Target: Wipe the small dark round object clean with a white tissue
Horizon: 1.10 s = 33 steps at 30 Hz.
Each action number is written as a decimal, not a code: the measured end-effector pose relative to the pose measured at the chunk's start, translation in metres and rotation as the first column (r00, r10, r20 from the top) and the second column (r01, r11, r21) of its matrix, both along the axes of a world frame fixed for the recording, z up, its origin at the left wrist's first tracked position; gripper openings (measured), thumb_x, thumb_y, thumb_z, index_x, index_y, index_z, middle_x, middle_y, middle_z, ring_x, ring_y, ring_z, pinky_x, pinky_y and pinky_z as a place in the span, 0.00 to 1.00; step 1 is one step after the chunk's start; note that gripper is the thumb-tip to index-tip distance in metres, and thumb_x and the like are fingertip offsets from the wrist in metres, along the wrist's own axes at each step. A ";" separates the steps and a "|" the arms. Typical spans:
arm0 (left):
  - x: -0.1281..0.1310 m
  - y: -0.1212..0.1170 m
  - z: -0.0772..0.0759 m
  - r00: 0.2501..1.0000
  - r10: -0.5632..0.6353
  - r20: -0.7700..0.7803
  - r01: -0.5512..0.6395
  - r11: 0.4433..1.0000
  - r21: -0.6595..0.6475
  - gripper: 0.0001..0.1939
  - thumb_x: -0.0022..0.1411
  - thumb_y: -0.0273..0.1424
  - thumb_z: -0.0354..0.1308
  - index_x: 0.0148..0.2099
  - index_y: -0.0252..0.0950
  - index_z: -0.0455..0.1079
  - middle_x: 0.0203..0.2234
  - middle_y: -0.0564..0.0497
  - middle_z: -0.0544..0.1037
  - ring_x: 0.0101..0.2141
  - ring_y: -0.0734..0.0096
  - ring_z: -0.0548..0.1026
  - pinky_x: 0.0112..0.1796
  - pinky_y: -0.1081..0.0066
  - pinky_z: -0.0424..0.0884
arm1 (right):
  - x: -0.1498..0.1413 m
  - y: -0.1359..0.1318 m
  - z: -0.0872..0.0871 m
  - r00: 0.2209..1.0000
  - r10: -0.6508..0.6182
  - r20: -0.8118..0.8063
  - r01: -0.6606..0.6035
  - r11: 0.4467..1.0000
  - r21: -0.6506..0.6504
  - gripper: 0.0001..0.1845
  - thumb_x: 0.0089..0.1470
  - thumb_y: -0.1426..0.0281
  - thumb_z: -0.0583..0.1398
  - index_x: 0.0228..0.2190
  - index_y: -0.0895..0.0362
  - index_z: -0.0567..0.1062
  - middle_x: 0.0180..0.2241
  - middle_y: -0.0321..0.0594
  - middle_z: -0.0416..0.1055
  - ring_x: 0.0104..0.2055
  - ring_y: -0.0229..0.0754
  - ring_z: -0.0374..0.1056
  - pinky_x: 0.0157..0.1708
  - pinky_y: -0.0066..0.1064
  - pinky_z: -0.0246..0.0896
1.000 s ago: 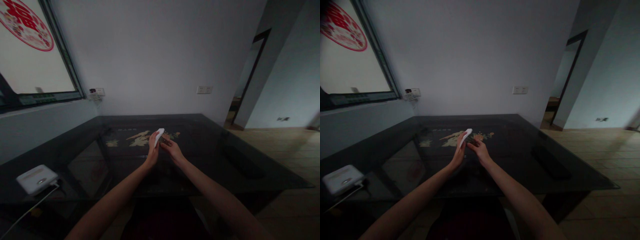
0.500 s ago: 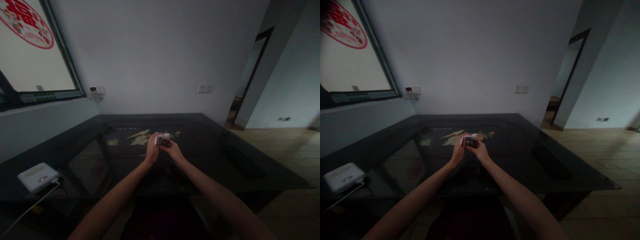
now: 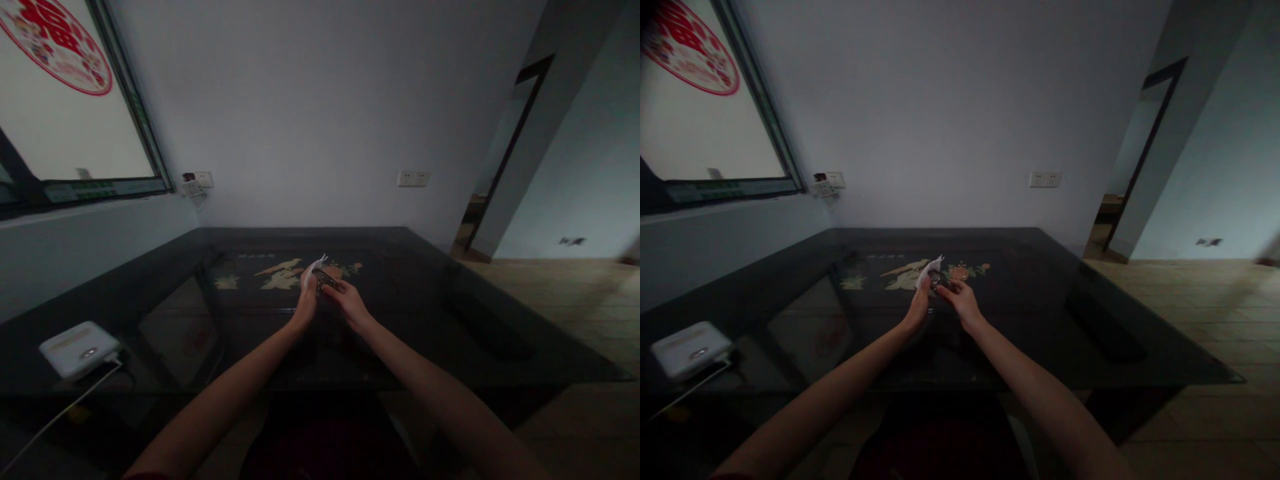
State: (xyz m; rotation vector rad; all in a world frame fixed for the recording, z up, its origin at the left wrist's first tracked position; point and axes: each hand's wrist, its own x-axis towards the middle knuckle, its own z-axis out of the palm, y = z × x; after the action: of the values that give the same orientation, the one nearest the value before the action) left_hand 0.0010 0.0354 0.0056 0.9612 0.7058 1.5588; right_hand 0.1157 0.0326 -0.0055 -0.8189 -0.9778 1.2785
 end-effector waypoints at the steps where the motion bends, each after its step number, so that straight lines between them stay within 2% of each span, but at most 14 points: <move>1: 0.001 -0.004 0.001 0.993 0.068 -0.093 -0.056 0.990 0.127 0.10 0.60 0.30 0.57 0.45 0.39 0.72 0.49 0.47 0.72 0.57 0.64 0.64 0.58 0.69 0.57 | 0.000 0.000 0.000 1.000 -0.010 0.020 0.010 1.000 0.010 0.25 0.30 0.63 0.72 0.34 0.57 0.76 0.35 0.40 0.77 0.39 0.45 0.73 0.45 0.39 0.66; 3: 0.001 -0.008 0.003 0.949 0.188 -0.254 -0.092 0.934 0.346 0.15 0.57 0.26 0.58 0.48 0.39 0.72 0.53 0.45 0.69 0.59 0.63 0.61 0.61 0.66 0.50 | 0.002 0.000 0.000 0.995 -0.045 0.085 0.041 0.998 0.046 0.24 0.32 0.65 0.71 0.35 0.57 0.75 0.36 0.41 0.77 0.42 0.46 0.72 0.47 0.40 0.64; 5: 0.000 -0.010 0.003 0.894 0.240 -0.377 -0.041 0.884 0.466 0.19 0.54 0.22 0.59 0.49 0.40 0.73 0.54 0.44 0.68 0.59 0.60 0.60 0.62 0.63 0.46 | 0.003 0.000 0.001 0.986 -0.076 0.147 0.062 0.993 0.097 0.24 0.32 0.67 0.71 0.36 0.56 0.75 0.38 0.42 0.77 0.44 0.48 0.72 0.50 0.40 0.62; 8: -0.001 -0.008 0.003 0.816 0.292 -0.499 0.037 0.835 0.549 0.22 0.53 0.20 0.56 0.50 0.42 0.73 0.54 0.45 0.69 0.58 0.58 0.60 0.62 0.60 0.44 | 0.005 0.001 0.001 0.973 -0.089 0.211 0.056 0.986 0.155 0.22 0.33 0.70 0.69 0.36 0.56 0.74 0.38 0.42 0.78 0.44 0.49 0.72 0.50 0.41 0.62; 10: -0.003 -0.007 0.004 0.790 0.303 -0.532 0.052 0.832 0.552 0.21 0.54 0.20 0.54 0.48 0.42 0.74 0.51 0.45 0.71 0.56 0.58 0.62 0.61 0.60 0.46 | 0.004 0.003 -0.002 0.967 -0.097 0.236 0.059 0.985 0.162 0.22 0.32 0.71 0.69 0.35 0.56 0.74 0.36 0.42 0.78 0.42 0.49 0.73 0.49 0.42 0.63; 12: -0.005 -0.005 0.005 0.806 0.266 -0.529 0.044 0.864 0.502 0.18 0.55 0.21 0.54 0.45 0.41 0.76 0.48 0.45 0.73 0.54 0.58 0.64 0.60 0.62 0.50 | 0.003 0.004 -0.005 0.963 -0.100 0.250 0.061 0.985 0.160 0.24 0.30 0.70 0.70 0.34 0.56 0.74 0.35 0.42 0.78 0.41 0.49 0.73 0.48 0.43 0.63; 14: -0.008 -0.002 0.007 0.862 0.204 -0.464 -0.004 0.918 0.396 0.12 0.56 0.23 0.56 0.40 0.41 0.76 0.43 0.46 0.75 0.51 0.58 0.67 0.58 0.64 0.54 | 0.002 0.005 -0.007 0.963 -0.089 0.256 0.051 0.987 0.151 0.26 0.28 0.70 0.71 0.35 0.57 0.74 0.35 0.42 0.78 0.41 0.50 0.73 0.48 0.43 0.64; 16: -0.011 0.003 0.009 0.925 0.142 -0.352 -0.058 0.970 0.237 0.07 0.57 0.25 0.57 0.35 0.39 0.76 0.37 0.47 0.76 0.48 0.60 0.69 0.56 0.67 0.58 | 0.001 0.004 -0.007 0.963 -0.081 0.256 0.049 0.991 0.127 0.29 0.25 0.70 0.73 0.35 0.57 0.74 0.36 0.43 0.78 0.41 0.50 0.73 0.48 0.44 0.64; 18: -0.014 0.010 0.010 0.960 0.085 -0.265 -0.071 0.995 0.064 0.06 0.58 0.28 0.58 0.31 0.36 0.75 0.31 0.48 0.77 0.43 0.60 0.72 0.52 0.69 0.62 | 0.001 0.002 -0.004 0.966 -0.068 0.248 0.047 0.995 0.090 0.32 0.23 0.70 0.74 0.36 0.57 0.74 0.37 0.44 0.78 0.42 0.50 0.73 0.48 0.44 0.65; 22: -0.015 0.021 0.008 0.991 0.040 -0.128 -0.063 0.982 -0.180 0.11 0.61 0.35 0.56 0.31 0.34 0.73 0.26 0.50 0.77 0.33 0.65 0.75 0.41 0.71 0.68 | 0.002 -0.003 0.003 0.977 -0.048 0.206 0.036 0.998 0.058 0.32 0.25 0.69 0.74 0.37 0.57 0.75 0.37 0.42 0.78 0.44 0.49 0.73 0.49 0.42 0.65; 26: -0.005 0.018 0.002 0.999 0.009 0.050 0.005 0.963 -0.268 0.13 0.63 0.38 0.52 0.37 0.33 0.71 0.29 0.49 0.77 0.31 0.70 0.75 0.37 0.71 0.71 | 0.005 -0.004 0.006 0.984 -0.055 0.169 0.046 0.997 0.058 0.29 0.30 0.66 0.73 0.38 0.59 0.76 0.38 0.43 0.79 0.44 0.49 0.73 0.50 0.42 0.64; 29: 0.001 0.009 -0.005 0.997 -0.030 -0.074 0.016 0.983 -0.186 0.17 0.64 0.42 0.50 0.42 0.34 0.71 0.36 0.46 0.78 0.39 0.66 0.76 0.44 0.67 0.71 | 0.007 0.000 0.002 0.987 -0.082 0.138 0.077 0.996 0.045 0.30 0.30 0.64 0.72 0.39 0.59 0.76 0.39 0.44 0.78 0.43 0.49 0.73 0.49 0.42 0.65; 31: 0.002 0.005 -0.010 0.963 0.033 -0.266 -0.030 0.999 0.013 0.20 0.64 0.44 0.49 0.48 0.35 0.69 0.46 0.43 0.75 0.50 0.61 0.71 0.52 0.63 0.66 | 0.007 0.003 0.000 0.985 -0.099 0.143 0.091 0.994 0.060 0.30 0.30 0.64 0.72 0.39 0.59 0.76 0.39 0.45 0.78 0.44 0.49 0.73 0.49 0.42 0.65; 33: 0.002 0.004 -0.014 0.881 0.199 -0.430 -0.081 0.958 0.276 0.23 0.64 0.43 0.48 0.55 0.36 0.64 0.55 0.42 0.67 0.58 0.60 0.63 0.59 0.61 0.56 | 0.007 0.006 -0.002 0.979 -0.120 0.165 0.106 0.990 0.092 0.30 0.30 0.65 0.72 0.39 0.59 0.75 0.40 0.46 0.78 0.45 0.50 0.73 0.50 0.42 0.64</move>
State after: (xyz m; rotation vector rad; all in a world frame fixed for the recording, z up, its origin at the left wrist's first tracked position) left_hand 0.0027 0.0393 -0.0085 1.5262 0.9352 1.5884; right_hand 0.1231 0.0384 -0.0077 -0.9174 -1.0966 1.0771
